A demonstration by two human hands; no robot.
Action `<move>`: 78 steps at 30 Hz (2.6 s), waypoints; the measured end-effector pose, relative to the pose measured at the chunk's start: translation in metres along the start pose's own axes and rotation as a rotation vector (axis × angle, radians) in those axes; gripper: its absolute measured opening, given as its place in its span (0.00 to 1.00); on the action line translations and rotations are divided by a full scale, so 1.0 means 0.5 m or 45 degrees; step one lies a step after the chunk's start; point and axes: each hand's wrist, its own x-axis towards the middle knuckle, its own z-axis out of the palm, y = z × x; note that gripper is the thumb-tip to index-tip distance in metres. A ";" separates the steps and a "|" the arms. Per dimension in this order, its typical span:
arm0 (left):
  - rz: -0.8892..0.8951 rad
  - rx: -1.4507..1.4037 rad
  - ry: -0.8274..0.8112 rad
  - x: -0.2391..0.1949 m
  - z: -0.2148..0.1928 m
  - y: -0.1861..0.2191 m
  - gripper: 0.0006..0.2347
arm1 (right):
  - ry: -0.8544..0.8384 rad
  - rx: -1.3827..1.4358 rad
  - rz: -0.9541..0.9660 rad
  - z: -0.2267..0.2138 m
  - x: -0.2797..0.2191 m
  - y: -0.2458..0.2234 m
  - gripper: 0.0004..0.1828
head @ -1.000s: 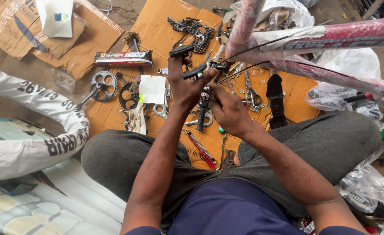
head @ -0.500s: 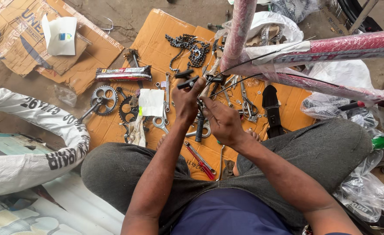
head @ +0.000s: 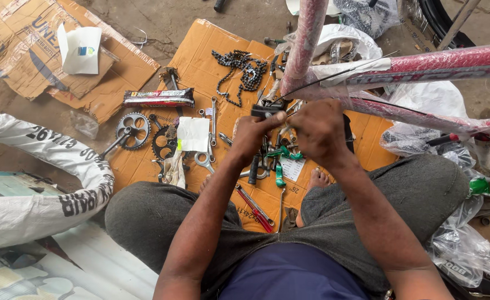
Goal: The person is assembling a bicycle, specifically working on the handlebar area. They use a wrench to tighten bolts on the handlebar stem and adjust the brake lever assembly.
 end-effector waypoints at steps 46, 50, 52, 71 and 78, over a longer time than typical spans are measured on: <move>0.286 -0.131 0.289 0.010 -0.006 -0.014 0.36 | -0.035 1.357 0.817 0.069 -0.025 -0.061 0.07; 0.327 -0.237 0.285 0.012 -0.007 -0.002 0.35 | -0.180 1.065 0.678 0.081 -0.035 -0.060 0.09; 0.322 -0.240 0.290 0.010 -0.006 0.000 0.35 | -0.127 1.153 0.609 0.080 -0.035 -0.069 0.08; 0.414 -0.485 0.442 0.053 -0.052 -0.031 0.26 | -0.248 1.234 0.647 0.092 -0.044 -0.071 0.15; 0.514 -0.568 0.512 0.051 -0.063 -0.016 0.25 | -0.348 1.100 0.720 0.086 -0.062 -0.042 0.08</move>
